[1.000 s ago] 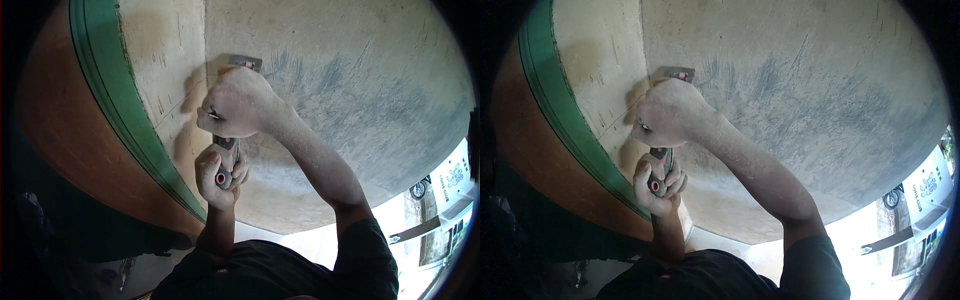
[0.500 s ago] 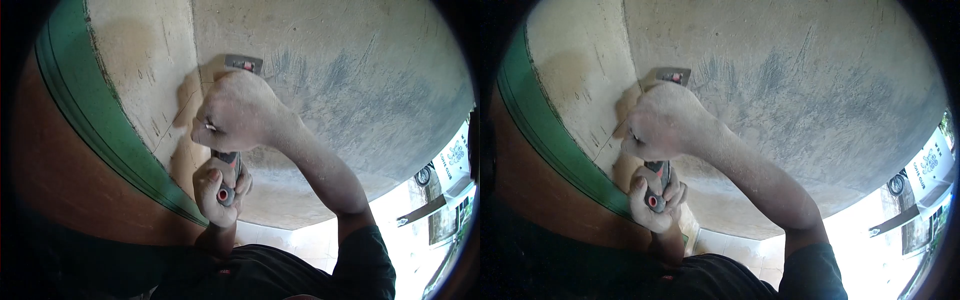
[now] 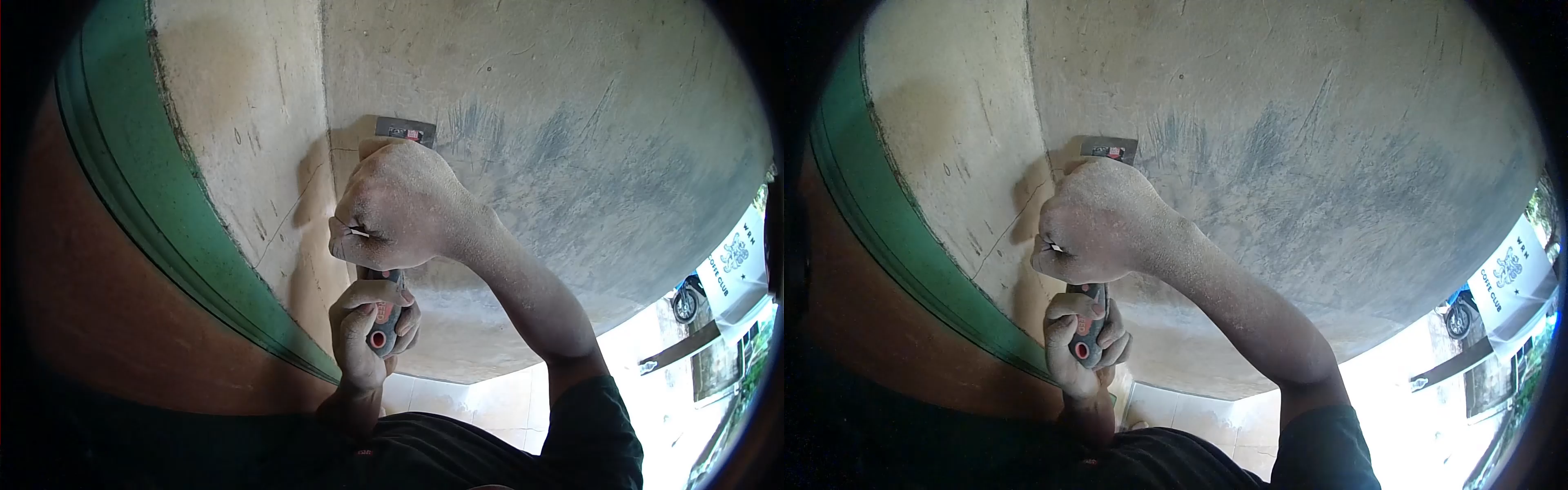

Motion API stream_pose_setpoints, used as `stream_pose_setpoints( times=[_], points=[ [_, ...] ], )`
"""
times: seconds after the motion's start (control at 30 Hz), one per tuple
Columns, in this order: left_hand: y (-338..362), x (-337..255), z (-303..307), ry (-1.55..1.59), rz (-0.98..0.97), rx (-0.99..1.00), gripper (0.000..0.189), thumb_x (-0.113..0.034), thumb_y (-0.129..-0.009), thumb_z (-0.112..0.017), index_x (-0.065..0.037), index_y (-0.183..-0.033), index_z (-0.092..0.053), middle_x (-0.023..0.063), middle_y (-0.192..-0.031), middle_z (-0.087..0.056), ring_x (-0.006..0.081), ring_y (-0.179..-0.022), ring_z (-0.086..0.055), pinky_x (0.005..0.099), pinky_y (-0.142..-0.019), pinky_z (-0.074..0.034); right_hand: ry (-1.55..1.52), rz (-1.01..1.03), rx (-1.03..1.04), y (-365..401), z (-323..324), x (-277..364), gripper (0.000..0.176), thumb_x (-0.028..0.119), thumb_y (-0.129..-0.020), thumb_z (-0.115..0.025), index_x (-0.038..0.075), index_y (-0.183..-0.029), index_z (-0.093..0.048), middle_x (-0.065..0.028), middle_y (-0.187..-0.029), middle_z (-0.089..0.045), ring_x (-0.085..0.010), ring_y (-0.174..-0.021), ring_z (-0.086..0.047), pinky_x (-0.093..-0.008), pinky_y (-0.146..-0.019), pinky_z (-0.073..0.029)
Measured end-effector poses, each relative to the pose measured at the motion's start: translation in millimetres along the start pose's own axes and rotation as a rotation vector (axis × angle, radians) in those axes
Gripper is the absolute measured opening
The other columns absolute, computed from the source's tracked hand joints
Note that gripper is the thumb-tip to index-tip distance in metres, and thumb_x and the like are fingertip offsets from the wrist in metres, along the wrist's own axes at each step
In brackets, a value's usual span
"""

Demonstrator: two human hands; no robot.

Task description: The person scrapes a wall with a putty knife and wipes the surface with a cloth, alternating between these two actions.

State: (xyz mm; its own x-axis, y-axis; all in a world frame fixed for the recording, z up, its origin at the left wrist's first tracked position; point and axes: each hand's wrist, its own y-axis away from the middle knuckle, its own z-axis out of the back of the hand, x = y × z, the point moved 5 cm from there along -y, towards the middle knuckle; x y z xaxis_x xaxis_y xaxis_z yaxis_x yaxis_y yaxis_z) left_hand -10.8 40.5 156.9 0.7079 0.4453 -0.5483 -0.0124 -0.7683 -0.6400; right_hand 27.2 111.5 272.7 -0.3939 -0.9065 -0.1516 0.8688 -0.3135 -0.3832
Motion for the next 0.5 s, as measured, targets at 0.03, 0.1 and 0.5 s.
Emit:
stream_pose_setpoints(
  times=[0.03,0.1,0.5],
  points=[
    [-0.3,-4.9,-2.7,0.021,0.045,-0.014,0.024,-0.023,-0.097,-0.033,-0.004,-0.093,-0.046,0.0098,-0.066,-0.041,0.0054,-0.039,-0.026,0.0216,-0.035,-0.024,-0.039,0.018,-0.046,-0.3,2.0,0.5,0.034,0.028,-0.076,-0.05,0.007,-0.052,-0.06,-0.0105,-0.047,-0.053,-0.0239,-0.049,-0.056,-0.0389,-0.057,-0.048],
    [-1.6,-13.8,-3.3,0.17,0.102,-0.078,0.027,-0.017,-0.091,-0.036,0.003,-0.086,-0.053,0.0136,-0.063,-0.047,0.0094,-0.044,-0.038,0.0232,-0.036,-0.027,-0.072,0.017,-0.09,-2.6,9.6,3.2,0.034,0.028,-0.076,-0.05,0.008,-0.051,-0.06,-0.0101,-0.047,-0.052,-0.0232,-0.048,-0.056,-0.0384,-0.056,-0.048],
    [-13.3,6.2,7.4,0.082,-0.011,-0.135,0.02,-0.014,-0.08,-0.038,-0.004,-0.065,-0.045,0.0105,-0.057,-0.041,0.0123,-0.042,-0.036,0.0251,-0.037,-0.026,0.073,-0.014,-0.088,-4.1,11.9,-2.4,0.03,0.022,-0.072,-0.055,0.011,-0.045,-0.05,-0.0047,-0.045,-0.051,-0.0206,-0.045,-0.049,-0.0338,-0.063,-0.044]
  ],
)
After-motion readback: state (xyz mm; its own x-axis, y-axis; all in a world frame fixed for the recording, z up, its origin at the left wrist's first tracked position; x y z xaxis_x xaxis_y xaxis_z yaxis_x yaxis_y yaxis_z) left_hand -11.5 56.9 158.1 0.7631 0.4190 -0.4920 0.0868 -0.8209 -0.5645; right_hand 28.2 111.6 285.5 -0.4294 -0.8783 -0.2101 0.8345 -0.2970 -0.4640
